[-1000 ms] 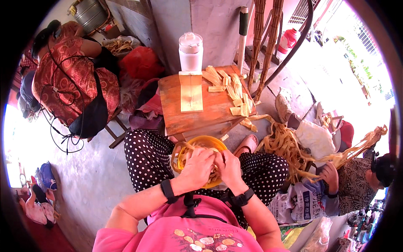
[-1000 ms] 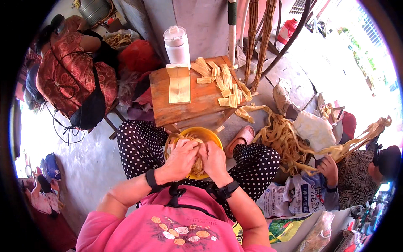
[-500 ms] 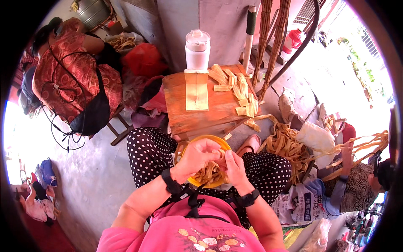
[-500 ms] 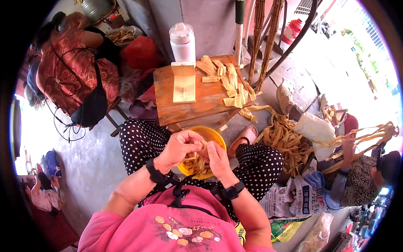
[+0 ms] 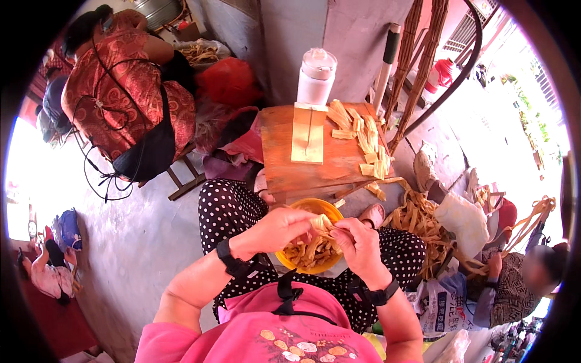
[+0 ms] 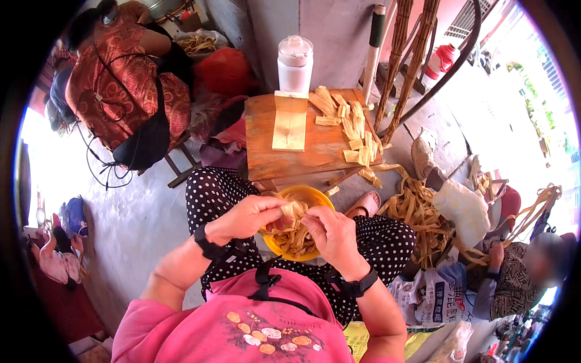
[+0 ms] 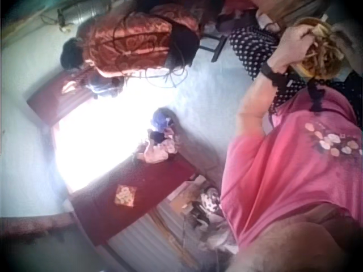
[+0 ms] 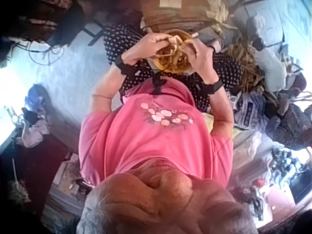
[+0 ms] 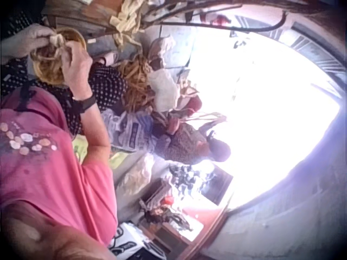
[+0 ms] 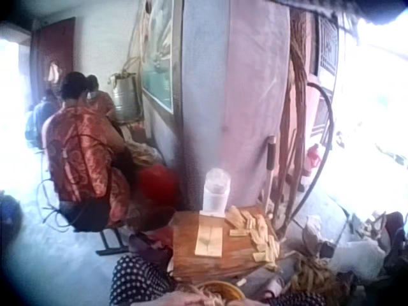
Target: The person peels and folds long, flat tan food strips by hand, placing them into a yellow bucket.
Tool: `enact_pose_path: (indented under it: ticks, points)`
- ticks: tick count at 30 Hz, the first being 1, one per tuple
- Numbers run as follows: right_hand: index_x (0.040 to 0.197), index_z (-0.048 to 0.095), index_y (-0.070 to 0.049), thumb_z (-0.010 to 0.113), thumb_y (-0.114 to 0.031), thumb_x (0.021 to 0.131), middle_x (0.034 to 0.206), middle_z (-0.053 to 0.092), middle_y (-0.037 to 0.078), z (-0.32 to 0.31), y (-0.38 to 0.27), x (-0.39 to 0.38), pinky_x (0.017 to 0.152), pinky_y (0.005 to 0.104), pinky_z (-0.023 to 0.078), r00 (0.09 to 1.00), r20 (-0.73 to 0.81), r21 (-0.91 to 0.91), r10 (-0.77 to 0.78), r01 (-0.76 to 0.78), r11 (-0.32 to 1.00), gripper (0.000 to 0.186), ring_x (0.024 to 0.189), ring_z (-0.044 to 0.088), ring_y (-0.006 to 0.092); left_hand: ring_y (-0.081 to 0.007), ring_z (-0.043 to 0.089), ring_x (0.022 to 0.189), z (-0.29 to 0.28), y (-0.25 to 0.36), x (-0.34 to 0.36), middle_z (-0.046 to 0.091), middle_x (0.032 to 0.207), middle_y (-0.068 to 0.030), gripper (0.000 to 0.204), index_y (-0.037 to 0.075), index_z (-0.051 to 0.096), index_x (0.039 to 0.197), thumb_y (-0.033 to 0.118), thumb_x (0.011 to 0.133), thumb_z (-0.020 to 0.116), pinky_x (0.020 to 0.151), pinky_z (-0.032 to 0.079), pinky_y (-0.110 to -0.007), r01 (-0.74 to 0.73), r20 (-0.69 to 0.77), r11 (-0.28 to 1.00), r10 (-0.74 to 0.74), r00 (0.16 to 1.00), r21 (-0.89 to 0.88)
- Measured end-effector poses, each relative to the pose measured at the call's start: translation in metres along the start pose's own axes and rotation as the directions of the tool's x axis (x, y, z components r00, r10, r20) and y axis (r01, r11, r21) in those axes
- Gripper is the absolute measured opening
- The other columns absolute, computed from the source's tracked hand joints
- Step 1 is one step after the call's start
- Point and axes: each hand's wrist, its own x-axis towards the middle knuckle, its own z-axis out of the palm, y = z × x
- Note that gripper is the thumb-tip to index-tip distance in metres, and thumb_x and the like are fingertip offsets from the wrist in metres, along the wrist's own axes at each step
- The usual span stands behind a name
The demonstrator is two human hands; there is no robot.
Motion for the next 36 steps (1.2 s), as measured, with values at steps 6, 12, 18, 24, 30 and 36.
enact_pose_path:
  ticks: [6,12,18,24,30,36]
  points:
    - [0.089,0.054,-0.003,0.063,-0.008,0.082,0.068,0.059,0.014,0.008,-0.008,0.001,0.054,0.0338,0.047,0.992,0.046,0.03,0.121,-0.122,0.992,0.013,0.062,0.061,0.0303,-0.0083,0.059,0.064,0.003,-0.005,0.0,0.062,0.073,-0.0035,0.017,-0.001,0.059,0.095,0.011,0.091,0.048,0.057,0.046,-0.022,-0.192,-0.068,0.945,0.217,0.974,0.266]
    - [0.085,0.057,0.0,0.06,-0.007,0.083,0.064,0.055,0.016,-0.006,-0.012,0.001,0.05,0.033,0.044,0.98,0.154,0.026,0.125,-0.13,0.991,0.008,0.057,0.058,0.0306,-0.0095,0.057,0.062,-0.008,-0.012,-0.005,0.061,0.071,-0.0036,0.015,-0.001,0.061,0.084,0.008,0.09,0.051,0.057,0.045,-0.023,-0.188,-0.045,0.961,0.201,0.979,0.204]
    - [0.083,0.06,0.0,0.06,-0.007,0.082,0.066,0.058,0.015,-0.001,-0.017,0.006,0.05,0.0345,0.046,0.982,0.188,0.005,0.024,-0.025,1.0,0.007,0.059,0.059,0.0312,-0.0108,0.062,0.072,-0.016,-0.01,-0.021,0.065,0.083,-0.0066,0.018,-0.001,0.062,0.098,0.013,0.089,0.056,0.065,0.048,-0.023,-0.132,0.03,0.978,0.129,0.991,0.159]
    - [0.08,0.057,-0.002,0.059,-0.008,0.082,0.064,0.056,0.015,0.011,-0.03,0.013,0.051,0.0385,0.046,0.981,0.194,-0.061,-0.016,0.028,0.998,0.007,0.061,0.059,0.0335,-0.0116,0.06,0.086,-0.021,0.021,-0.012,0.063,0.1,-0.009,0.027,0.0,0.057,0.111,0.011,0.086,0.061,0.074,0.047,-0.024,-0.385,0.181,0.844,0.34,0.923,0.375]
    - [0.077,0.055,-0.001,0.058,-0.011,0.085,0.064,0.054,0.016,0.003,-0.026,0.003,0.049,0.0379,0.043,0.964,0.263,0.049,0.042,-0.057,0.997,0.013,0.057,0.056,0.0357,-0.0088,0.059,0.077,-0.023,0.012,-0.007,0.064,0.09,-0.0051,0.015,0.0,0.061,0.097,0.008,0.085,0.062,0.065,0.046,-0.022,-0.218,0.2,0.962,0.184,0.962,0.164]
    - [0.081,0.054,0.0,0.05,-0.016,0.093,0.062,0.05,0.007,0.008,-0.015,0.01,0.051,0.0302,0.04,0.829,0.504,0.279,0.243,-0.422,0.862,0.02,0.054,0.05,0.0196,-0.0079,0.057,0.075,-0.019,0.002,-0.006,0.062,0.083,-0.0014,0.013,0.001,0.06,0.096,0.01,0.087,0.059,0.065,0.045,-0.022,-0.339,0.086,0.912,0.328,0.941,0.229]
